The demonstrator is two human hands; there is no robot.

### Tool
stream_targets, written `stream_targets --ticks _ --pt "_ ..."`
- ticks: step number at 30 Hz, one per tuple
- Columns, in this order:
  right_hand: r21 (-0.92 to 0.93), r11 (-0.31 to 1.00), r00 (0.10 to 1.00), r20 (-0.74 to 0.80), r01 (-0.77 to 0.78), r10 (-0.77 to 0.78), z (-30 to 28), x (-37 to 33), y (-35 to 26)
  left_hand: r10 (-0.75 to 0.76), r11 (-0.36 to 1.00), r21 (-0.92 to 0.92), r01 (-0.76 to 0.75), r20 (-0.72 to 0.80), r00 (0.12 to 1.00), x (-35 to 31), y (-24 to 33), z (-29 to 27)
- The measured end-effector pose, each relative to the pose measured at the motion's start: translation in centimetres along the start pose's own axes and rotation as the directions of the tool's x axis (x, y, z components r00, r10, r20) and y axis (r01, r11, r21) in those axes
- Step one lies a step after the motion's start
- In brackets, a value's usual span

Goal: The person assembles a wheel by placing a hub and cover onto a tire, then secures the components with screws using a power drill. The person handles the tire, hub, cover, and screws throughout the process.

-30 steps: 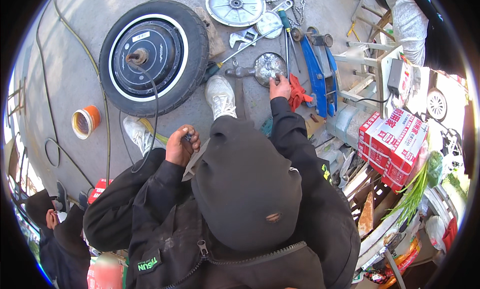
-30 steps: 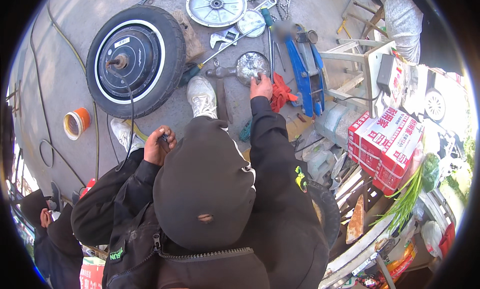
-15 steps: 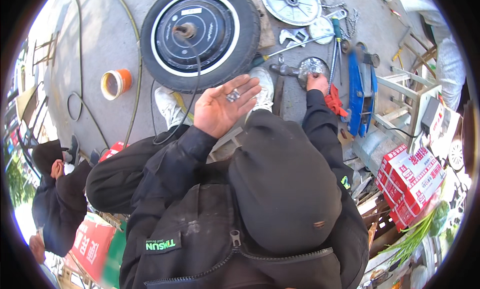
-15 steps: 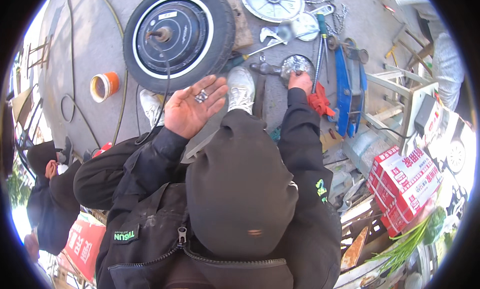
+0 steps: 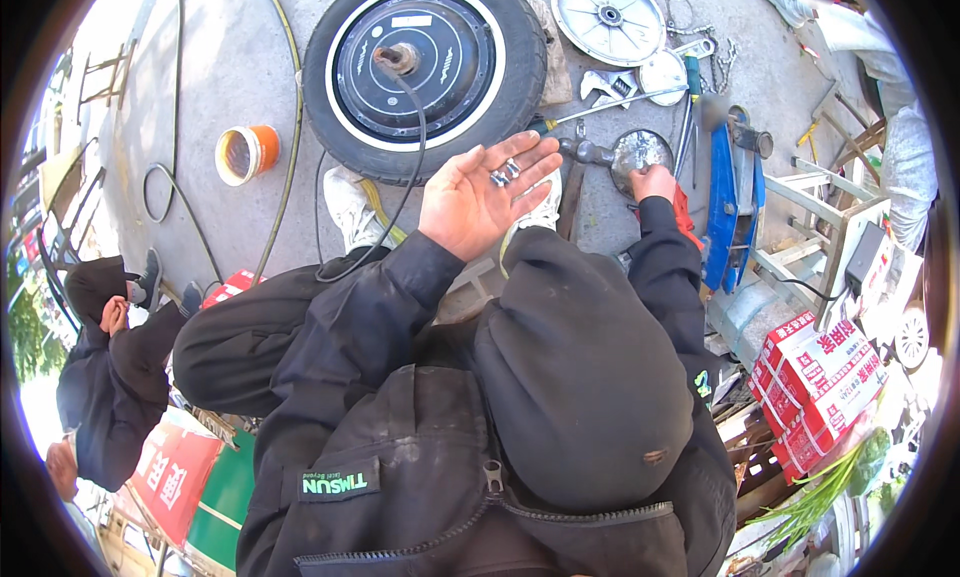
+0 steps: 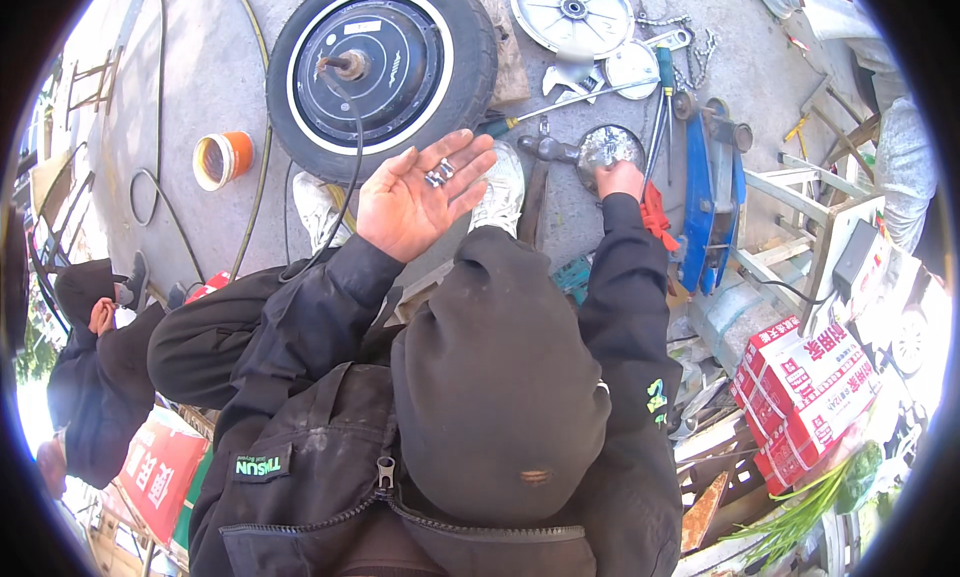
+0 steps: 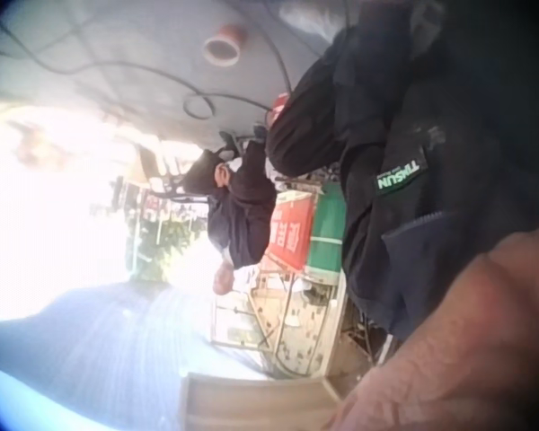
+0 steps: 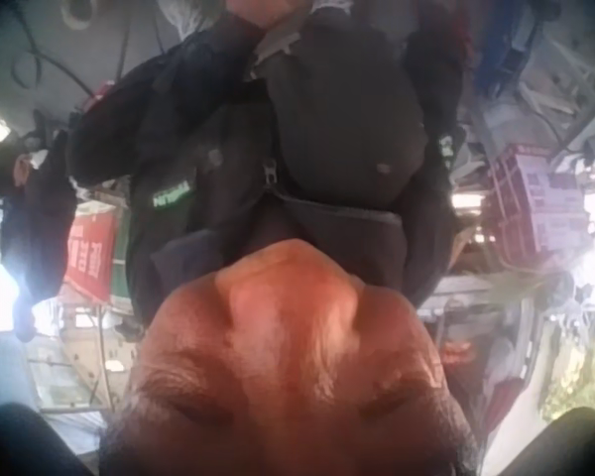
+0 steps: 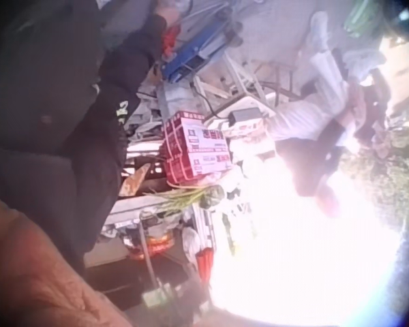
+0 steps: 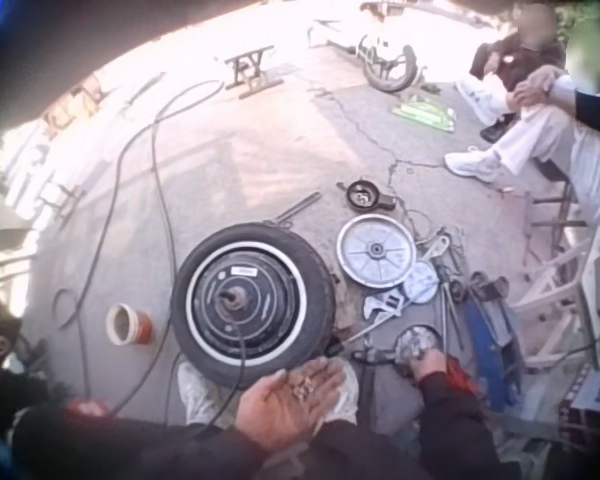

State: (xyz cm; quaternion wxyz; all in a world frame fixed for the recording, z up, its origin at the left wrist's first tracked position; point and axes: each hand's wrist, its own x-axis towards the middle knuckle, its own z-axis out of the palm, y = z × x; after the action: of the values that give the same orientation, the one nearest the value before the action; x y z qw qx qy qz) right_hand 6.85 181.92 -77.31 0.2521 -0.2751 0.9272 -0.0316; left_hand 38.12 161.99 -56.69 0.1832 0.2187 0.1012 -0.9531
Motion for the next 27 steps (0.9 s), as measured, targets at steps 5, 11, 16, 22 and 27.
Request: stream_targets --ticks 5,11,16,22,27 --pt "0.821 0.551 0.888 0.356 -0.148 -0.292 -10.3 -8.4 -10.0 0.039 0.999 0.01 -0.038 -0.062 0.997 2.1 -0.6 -1.5" --pt "0.853 0.519 0.792 0.355 -0.057 -0.496 -14.9 -14.7 -18.3 0.021 0.999 0.042 -0.021 -0.002 1.0 4.5 -2.2 -0.2" --pt "0.73 0.626 0.789 0.202 0.273 -0.58 -14.7 -14.8 -19.8 0.03 0.996 0.083 -0.034 0.042 0.999 4.3 -2.5 2.1" --pt "0.913 0.4 0.773 0.196 0.081 -0.603 -16.9 -16.6 -19.8 0.081 0.996 -0.04 -0.077 0.109 0.991 2.5 -2.4 3.8" --pt "0.946 0.305 0.872 0.057 0.108 -0.487 -19.6 -16.9 -17.2 0.089 0.995 -0.068 -0.077 0.199 0.976 0.4 -2.2 7.4"
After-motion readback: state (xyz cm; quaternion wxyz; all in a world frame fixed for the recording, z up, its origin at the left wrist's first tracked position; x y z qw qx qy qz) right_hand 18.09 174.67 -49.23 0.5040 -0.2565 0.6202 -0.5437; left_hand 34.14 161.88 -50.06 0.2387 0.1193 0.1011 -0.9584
